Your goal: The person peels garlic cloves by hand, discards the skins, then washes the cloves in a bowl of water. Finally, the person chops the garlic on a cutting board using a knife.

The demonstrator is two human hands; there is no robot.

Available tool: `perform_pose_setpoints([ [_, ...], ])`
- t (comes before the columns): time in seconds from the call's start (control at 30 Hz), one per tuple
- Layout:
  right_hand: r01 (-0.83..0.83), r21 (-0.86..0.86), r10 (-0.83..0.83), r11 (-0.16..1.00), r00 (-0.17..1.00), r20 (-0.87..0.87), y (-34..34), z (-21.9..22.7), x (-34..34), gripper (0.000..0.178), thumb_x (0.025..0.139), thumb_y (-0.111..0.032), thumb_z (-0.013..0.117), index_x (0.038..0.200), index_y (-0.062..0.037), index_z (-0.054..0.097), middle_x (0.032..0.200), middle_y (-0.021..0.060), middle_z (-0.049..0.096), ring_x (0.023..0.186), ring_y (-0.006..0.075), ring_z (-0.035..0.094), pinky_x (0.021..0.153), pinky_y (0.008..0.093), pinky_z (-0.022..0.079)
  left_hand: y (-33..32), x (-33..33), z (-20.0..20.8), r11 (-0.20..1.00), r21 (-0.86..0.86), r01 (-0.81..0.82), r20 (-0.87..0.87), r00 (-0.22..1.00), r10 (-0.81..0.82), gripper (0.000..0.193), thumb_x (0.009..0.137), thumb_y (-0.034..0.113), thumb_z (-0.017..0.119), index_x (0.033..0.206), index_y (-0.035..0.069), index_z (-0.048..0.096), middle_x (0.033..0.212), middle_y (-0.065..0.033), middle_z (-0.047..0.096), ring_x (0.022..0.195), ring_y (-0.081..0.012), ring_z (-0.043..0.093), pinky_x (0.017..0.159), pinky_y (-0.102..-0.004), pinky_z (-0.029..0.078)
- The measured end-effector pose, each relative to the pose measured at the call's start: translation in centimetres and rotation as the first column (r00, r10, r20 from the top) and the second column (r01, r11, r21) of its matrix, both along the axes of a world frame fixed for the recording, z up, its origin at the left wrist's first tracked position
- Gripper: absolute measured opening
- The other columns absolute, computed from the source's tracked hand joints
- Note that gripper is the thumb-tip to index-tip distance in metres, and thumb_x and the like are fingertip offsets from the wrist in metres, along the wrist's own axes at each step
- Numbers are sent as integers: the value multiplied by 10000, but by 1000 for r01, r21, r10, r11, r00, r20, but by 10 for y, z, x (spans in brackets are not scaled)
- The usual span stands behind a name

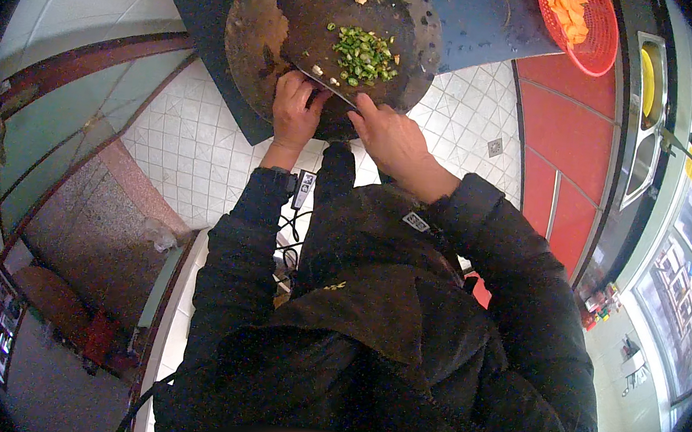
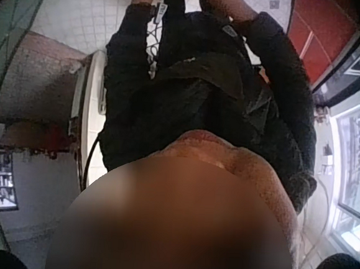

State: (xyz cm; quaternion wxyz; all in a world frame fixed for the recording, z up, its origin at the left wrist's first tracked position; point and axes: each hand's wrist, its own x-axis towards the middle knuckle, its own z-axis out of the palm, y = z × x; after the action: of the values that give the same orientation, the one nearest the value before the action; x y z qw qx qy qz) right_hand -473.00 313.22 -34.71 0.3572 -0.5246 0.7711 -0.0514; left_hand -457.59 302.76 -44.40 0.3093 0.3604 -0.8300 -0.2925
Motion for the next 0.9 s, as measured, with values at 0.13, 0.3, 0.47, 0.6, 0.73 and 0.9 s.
perform_pose_setpoints([
  [0.13,-18,-145,24,989,999,42,-2,-8,-5,258,1020,-345,474,1097,-101,443,810,218,638,721,450,641,605,550,507,-1,0,-1,1000,16,13,10,1000,-13,233,764,129,785,954,44,680,1101,-107,634,1057,-342,575,905,-436,484],
  [0.3,-20,-65,26,998,996,85,6,16,-11,266,1024,-346,464,1089,-89,439,810,228,639,731,463,630,609,562,493,-1,1,-5,1000,31,2,-10,1000,-2,217,769,139,789,933,51,677,1101,-101,632,1055,-337,576,903,-432,484],
  [0.47,31,-12,-30,999,996,81,-4,8,-8,241,1014,-308,507,1071,-80,457,779,239,633,749,474,614,623,550,478,-1,1,-4,1000,-3,6,-6,1000,-6,218,768,137,789,925,50,666,1092,-102,624,1056,-332,573,898,-418,483],
  [0.6,63,-104,-56,993,996,66,-6,-9,-4,237,998,-302,526,1056,-79,474,783,242,637,741,471,618,623,545,484,2,1,2,999,35,-8,5,1000,8,212,771,117,776,923,44,647,1067,-102,613,1067,-333,566,889,-406,487],
  [0.73,52,-172,-42,984,997,64,-3,-14,-7,232,977,-290,546,1033,-72,487,794,238,641,752,465,624,649,547,490,2,2,3,999,37,17,-32,999,-16,170,806,95,735,941,38,649,1070,-108,610,1077,-342,559,894,-405,488],
  [0.9,38,-143,-31,989,998,51,-12,-22,-1,229,969,-272,548,1067,-74,492,806,237,643,758,461,629,665,549,492,1,5,-3,996,-43,81,45,996,-79,153,837,91,697,972,34,653,1102,-114,617,1080,-352,557,912,-414,482],
])
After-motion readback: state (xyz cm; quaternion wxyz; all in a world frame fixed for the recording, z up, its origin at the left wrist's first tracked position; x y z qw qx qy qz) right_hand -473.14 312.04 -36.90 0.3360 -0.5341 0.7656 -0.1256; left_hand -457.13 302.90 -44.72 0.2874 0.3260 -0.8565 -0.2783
